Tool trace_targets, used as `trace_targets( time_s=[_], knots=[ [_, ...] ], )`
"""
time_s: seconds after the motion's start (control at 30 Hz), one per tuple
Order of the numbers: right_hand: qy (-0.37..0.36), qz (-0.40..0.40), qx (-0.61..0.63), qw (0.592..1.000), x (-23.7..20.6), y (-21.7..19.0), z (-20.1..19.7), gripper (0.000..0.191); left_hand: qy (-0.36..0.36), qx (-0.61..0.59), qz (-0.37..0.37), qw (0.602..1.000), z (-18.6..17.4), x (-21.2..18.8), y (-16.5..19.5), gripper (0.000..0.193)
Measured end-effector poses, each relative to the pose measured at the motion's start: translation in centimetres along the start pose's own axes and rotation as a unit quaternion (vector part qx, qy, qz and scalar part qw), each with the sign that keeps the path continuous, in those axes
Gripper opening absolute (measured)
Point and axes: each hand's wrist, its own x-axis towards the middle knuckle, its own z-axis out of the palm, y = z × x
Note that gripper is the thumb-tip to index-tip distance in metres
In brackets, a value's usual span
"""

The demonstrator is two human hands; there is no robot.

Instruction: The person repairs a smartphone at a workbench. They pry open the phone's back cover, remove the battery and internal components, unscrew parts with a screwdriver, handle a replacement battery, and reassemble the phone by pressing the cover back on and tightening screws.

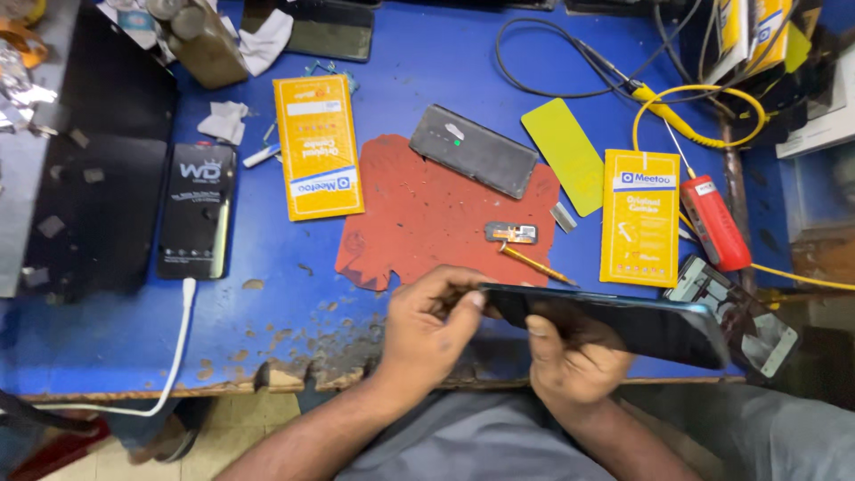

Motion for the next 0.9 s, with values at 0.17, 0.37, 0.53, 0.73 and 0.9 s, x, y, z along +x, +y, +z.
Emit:
trace_targets(
  time_s=[0.17,0.37,0.53,0.73,0.9],
  knots=[
    [0.048,0.0,-0.008,0.999,0.0,0.7,-2.4,0.029,0.003,-0.005,-0.074,0.997,3.5,0.9,-1.4,0.009],
    [0.043,0.025,-0.048,0.998,0.4,1.8,-3.6,0.02,0.037,-0.073,-0.111,0.99,5.8,2.3,-1.7,0.007],
    [0.06,0.014,0.0,0.998,1.0,1.7,-3.6,0.031,0.046,-0.093,-0.162,0.981,6.2,3.1,-1.9,0.009],
    [0.081,-0.019,0.075,0.994,3.5,1.0,-2.4,0.059,-0.049,-0.072,-0.154,0.984,4.6,4.4,-0.9,0.012],
    [0.104,0.037,0.188,0.976,6.4,0.8,-2.2,0.059,-0.055,-0.038,-0.146,0.987,4.1,5.4,-0.5,0.015]
  ],
)
